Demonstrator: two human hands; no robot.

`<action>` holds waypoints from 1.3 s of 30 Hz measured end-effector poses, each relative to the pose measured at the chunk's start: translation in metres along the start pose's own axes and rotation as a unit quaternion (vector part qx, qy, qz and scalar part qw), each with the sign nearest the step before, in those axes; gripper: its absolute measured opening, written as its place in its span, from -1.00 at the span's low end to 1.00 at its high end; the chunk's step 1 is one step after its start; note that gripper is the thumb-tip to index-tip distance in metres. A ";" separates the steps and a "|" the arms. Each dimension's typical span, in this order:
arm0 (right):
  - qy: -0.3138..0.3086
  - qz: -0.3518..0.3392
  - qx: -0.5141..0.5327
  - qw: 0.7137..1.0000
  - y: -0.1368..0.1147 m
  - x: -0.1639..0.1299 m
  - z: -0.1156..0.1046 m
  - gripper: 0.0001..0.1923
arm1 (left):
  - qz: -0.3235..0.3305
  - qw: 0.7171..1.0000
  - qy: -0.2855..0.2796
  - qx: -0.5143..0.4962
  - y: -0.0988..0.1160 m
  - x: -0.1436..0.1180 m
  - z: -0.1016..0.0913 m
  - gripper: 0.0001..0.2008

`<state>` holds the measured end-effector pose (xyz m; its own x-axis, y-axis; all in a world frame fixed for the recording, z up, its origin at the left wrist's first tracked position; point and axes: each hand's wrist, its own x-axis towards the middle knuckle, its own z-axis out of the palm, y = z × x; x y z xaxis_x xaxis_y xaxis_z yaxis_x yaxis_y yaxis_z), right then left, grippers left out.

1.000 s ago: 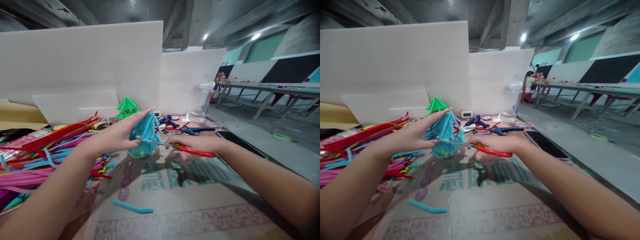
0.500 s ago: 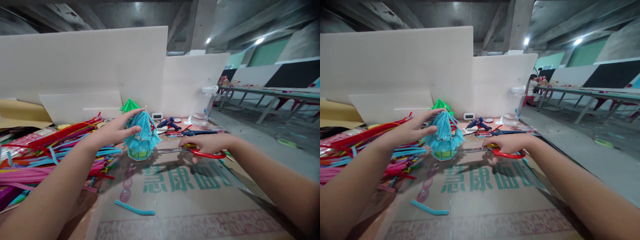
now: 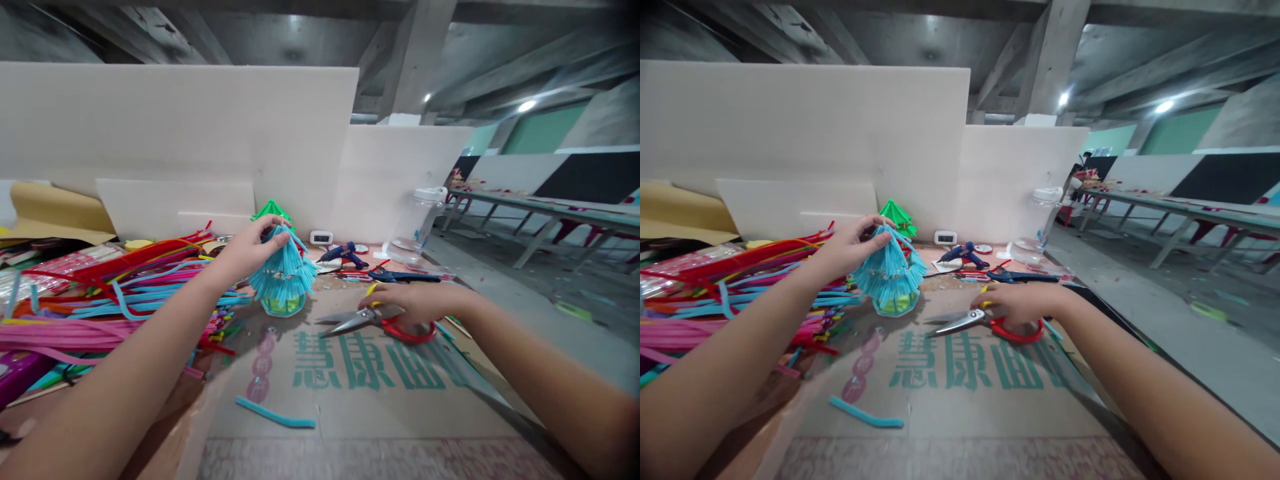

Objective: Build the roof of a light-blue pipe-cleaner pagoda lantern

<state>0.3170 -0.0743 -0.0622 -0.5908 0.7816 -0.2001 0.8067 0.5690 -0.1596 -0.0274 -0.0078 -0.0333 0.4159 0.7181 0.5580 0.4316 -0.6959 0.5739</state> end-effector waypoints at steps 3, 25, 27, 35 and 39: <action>0.104 0.013 0.072 0.992 -0.025 0.016 -0.003 -0.70 | 0.003 1.000 0.009 0.019 0.004 -0.001 0.002 -0.60; 0.419 0.023 0.442 0.793 -0.109 0.092 0.035 -0.68 | 0.048 0.991 0.060 0.107 0.030 -0.009 0.020 -0.69; 0.457 0.018 0.327 0.827 -0.106 0.089 0.037 -0.75 | 0.054 0.991 0.058 0.107 0.031 -0.008 0.021 -0.69; 0.390 -0.063 -0.036 0.918 -0.089 0.068 0.025 -0.60 | 0.025 0.996 0.059 0.063 0.016 -0.003 0.007 -0.64; 0.329 0.025 0.014 0.944 -0.078 0.059 0.010 -0.57 | 0.003 0.999 0.041 0.011 0.008 -0.001 -0.007 -0.60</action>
<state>0.2193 -0.0754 -0.0715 -0.4104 0.8023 0.4334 0.8271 0.5277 -0.1935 -0.0304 -0.0139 -0.0253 0.3519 0.7110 0.6088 0.4477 -0.6990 0.5577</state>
